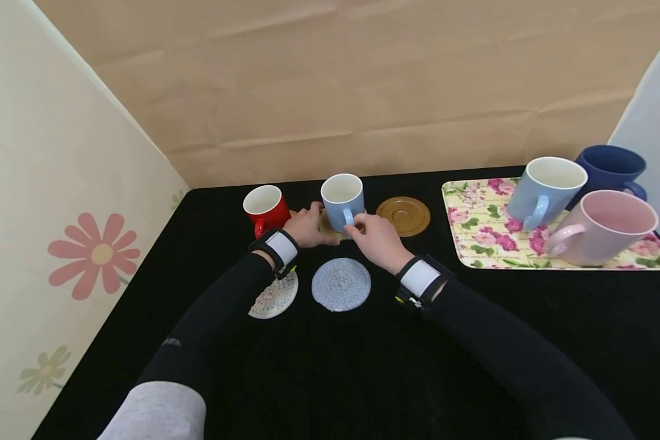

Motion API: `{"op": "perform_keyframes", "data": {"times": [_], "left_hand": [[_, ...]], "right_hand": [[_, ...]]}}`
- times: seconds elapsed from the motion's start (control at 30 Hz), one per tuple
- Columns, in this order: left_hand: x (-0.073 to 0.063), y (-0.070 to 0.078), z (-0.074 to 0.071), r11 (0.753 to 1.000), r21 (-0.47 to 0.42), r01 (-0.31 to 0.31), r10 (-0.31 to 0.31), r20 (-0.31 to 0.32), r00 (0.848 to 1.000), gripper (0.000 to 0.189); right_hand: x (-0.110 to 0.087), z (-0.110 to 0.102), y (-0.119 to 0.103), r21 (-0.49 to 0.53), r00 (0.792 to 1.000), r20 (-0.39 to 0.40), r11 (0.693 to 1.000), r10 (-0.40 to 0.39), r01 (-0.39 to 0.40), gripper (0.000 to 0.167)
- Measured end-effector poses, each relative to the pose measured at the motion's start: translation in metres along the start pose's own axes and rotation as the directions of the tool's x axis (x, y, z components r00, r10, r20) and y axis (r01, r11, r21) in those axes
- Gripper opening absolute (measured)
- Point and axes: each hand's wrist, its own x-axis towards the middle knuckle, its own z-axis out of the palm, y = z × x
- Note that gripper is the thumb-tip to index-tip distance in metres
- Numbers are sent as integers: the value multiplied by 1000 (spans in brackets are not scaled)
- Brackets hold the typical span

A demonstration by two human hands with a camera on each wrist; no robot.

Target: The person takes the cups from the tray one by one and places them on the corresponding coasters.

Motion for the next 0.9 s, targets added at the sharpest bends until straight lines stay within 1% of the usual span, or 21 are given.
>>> {"op": "perform_keyframes", "data": {"times": [0.13, 0.33, 0.5, 0.63, 0.77, 0.9], "left_hand": [[0, 1, 0, 1000, -3, 0, 0, -2, 1000, 99], [-1, 1, 0, 1000, 2, -1, 1, -15, 1000, 98], [-1, -1, 2, 1000, -29, -4, 4, 1, 1000, 97], [0, -1, 3, 998, -53, -23, 23, 2, 1000, 97], [0, -2, 3, 998, -47, -42, 42, -14, 999, 98], [2, -3, 2, 999, -34, -40, 39, -26, 999, 98]], "right_hand": [[0, 3, -2, -31, 999, 23, 999, -26, 27, 18], [4, 6, -4, -62, 998, 53, 998, -28, 31, 15], [6, 10, -7, -55, 997, 75, 998, -14, 18, 15], [7, 13, -10, -36, 996, 90, 999, -6, 9, 15], [7, 16, -12, -28, 996, 86, 1000, -3, 6, 16], [10, 18, -13, -23, 997, 83, 1000, 4, -2, 17]]}}
